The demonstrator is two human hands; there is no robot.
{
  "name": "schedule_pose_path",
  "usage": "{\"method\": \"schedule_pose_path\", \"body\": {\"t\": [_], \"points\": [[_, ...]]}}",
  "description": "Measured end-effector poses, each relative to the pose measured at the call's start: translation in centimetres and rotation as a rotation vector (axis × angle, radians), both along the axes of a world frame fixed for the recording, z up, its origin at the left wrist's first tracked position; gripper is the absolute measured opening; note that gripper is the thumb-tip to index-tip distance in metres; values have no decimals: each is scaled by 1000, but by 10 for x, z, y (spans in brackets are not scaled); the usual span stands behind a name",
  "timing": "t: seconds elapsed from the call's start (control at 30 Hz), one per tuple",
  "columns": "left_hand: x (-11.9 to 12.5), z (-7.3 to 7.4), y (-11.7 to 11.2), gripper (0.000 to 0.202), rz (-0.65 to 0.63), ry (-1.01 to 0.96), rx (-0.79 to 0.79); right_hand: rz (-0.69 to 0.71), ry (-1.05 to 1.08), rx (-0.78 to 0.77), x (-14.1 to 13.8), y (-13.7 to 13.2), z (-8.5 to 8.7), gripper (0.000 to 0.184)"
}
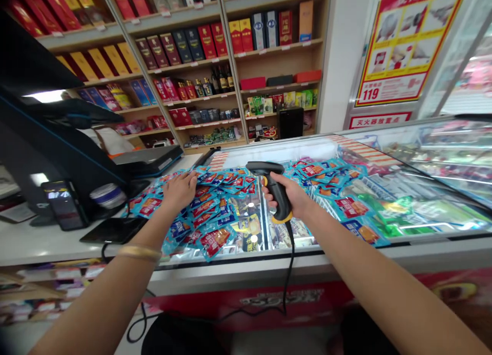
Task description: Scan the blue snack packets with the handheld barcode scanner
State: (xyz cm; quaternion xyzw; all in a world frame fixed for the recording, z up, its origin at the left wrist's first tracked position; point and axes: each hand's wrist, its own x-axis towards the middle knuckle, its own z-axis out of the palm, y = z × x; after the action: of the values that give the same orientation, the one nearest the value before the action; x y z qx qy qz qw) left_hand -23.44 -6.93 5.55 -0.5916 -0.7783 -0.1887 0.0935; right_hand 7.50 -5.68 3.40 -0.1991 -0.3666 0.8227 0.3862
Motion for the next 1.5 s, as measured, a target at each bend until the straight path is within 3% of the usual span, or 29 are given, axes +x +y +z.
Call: {"method": "schedule_pose_path", "body": {"t": [0.13, 0.2, 0.3, 0.43, 0.63, 0.73, 0.87, 1.0, 1.17, 1.33, 1.43, 1.5], "points": [[3, -3, -3, 49, -16, 16, 136, -24, 13, 1, -9, -2, 1, 18], [13, -1, -8, 48, -53, 18, 247, -44, 18, 6, -1, -7, 2, 19], [43, -5, -16, 45, -216, -5, 386, -126, 21, 20, 25, -23, 2, 20], [110, -27, -27, 43, -524, -97, 426, -317, 39, 40, 79, -59, -8, 21], [232, -70, -48, 47, -890, -260, 281, -589, -10, 59, 161, -112, -39, 26], [279, -81, -54, 51, -959, -277, 195, -708, -9, 56, 186, -126, -52, 26], [315, -82, -54, 56, -931, -188, 55, -796, 34, 19, 193, -129, -62, 25], [325, -77, -50, 47, -880, -72, -85, -798, 45, -11, 187, -124, -66, 25], [312, -74, -41, 34, -782, 57, -152, -755, 23, -13, 184, -118, -71, 24], [281, -73, -28, 31, -833, 144, -160, -746, 9, -11, 182, -117, -70, 21], [269, -76, -26, 33, -881, 80, -167, -743, 5, -14, 174, -113, -63, 22], [266, -79, -28, 45, -885, 14, -139, -738, 5, -1, 168, -108, -57, 22]]}}
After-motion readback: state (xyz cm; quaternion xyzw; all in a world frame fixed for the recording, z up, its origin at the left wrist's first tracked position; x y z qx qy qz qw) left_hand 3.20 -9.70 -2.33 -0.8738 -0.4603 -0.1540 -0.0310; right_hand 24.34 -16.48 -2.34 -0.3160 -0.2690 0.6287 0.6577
